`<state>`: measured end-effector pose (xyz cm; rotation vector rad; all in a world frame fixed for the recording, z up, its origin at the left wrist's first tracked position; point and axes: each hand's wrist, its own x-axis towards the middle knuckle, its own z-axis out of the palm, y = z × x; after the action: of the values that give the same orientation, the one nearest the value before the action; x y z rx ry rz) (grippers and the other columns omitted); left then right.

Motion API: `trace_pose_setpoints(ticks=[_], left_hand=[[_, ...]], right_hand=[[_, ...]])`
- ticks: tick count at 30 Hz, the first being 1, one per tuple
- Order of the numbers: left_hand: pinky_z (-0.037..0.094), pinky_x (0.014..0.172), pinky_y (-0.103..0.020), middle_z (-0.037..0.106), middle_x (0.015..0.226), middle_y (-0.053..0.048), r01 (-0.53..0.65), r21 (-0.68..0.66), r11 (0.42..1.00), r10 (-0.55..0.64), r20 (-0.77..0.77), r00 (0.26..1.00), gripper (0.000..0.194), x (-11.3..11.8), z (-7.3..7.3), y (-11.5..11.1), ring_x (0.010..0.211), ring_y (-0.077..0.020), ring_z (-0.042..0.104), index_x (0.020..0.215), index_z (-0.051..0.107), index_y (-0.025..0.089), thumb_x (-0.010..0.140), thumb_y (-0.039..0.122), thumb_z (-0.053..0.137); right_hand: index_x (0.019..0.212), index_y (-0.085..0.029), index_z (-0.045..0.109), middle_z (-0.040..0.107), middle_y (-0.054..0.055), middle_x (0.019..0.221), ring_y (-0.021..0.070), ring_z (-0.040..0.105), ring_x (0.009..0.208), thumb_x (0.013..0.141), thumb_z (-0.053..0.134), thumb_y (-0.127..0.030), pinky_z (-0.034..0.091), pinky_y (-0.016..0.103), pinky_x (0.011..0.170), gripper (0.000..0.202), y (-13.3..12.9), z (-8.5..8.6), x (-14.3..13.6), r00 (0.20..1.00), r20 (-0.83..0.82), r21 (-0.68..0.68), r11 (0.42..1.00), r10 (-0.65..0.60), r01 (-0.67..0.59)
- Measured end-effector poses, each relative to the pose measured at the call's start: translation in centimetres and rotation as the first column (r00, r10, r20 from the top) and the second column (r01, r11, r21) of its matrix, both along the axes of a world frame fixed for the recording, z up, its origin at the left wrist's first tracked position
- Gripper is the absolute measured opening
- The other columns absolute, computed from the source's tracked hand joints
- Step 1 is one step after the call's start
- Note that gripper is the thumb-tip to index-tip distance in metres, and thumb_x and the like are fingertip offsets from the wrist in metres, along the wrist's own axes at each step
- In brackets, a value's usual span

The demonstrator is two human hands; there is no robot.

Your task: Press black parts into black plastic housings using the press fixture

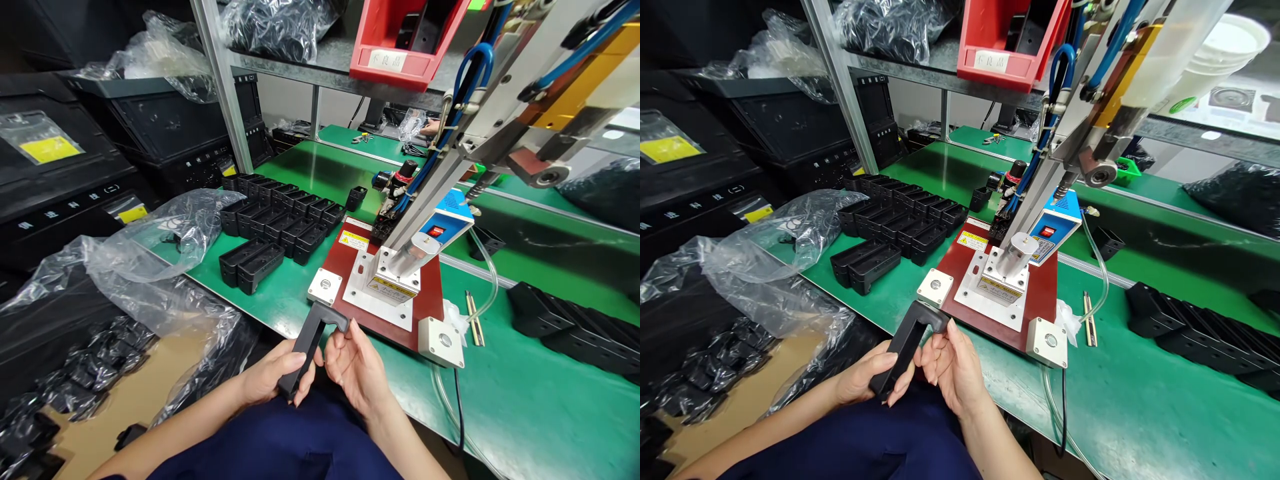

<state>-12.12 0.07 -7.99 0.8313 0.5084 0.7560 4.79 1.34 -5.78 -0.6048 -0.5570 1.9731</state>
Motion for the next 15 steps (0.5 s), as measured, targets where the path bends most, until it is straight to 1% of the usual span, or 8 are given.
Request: trace_pose_setpoints(ticks=[5, 10, 15], left_hand=[[0.038, 0.044, -0.020, 0.054, 0.061, -0.001, 0.014, 0.018, 1.000, -0.013, -0.032, 0.999, 0.050, -0.09, 0.22, 0.10, 0.045, -0.0101, 0.050, 0.095, 0.056, 0.010, 0.081, 0.057, 0.061], [0.039, 0.046, -0.021, 0.053, 0.062, -0.001, 0.029, 0.025, 0.999, -0.029, -0.033, 0.999, 0.049, -0.16, -0.24, 0.17, 0.046, -0.0105, 0.051, 0.095, 0.055, 0.010, 0.080, 0.056, 0.063], [0.039, 0.047, -0.021, 0.055, 0.063, -0.002, 0.055, 0.055, 0.997, -0.051, -0.070, 0.996, 0.048, -0.08, -0.71, 0.30, 0.048, -0.0105, 0.051, 0.095, 0.054, 0.011, 0.080, 0.056, 0.062]], right_hand=[[0.068, -0.018, 0.058, 0.060, 0.002, 0.056, 0.0103, 0.052, 0.042, 0.089, 0.059, -0.052, 0.032, 0.019, 0.041, 0.040, -0.05, 0.00, 0.04, 1.000, 0.012, 0.021, 1.000, -0.002, 0.002], [0.070, -0.017, 0.058, 0.062, 0.003, 0.059, 0.0097, 0.051, 0.042, 0.090, 0.058, -0.050, 0.032, 0.018, 0.040, 0.038, -0.08, -0.18, 0.02, 1.000, 0.010, 0.044, 0.999, 0.001, -0.002], [0.073, -0.017, 0.057, 0.063, 0.003, 0.061, 0.0093, 0.051, 0.043, 0.093, 0.055, -0.047, 0.033, 0.017, 0.039, 0.036, -0.10, -0.41, 0.00, 1.000, 0.024, 0.068, 0.998, 0.002, -0.004]])
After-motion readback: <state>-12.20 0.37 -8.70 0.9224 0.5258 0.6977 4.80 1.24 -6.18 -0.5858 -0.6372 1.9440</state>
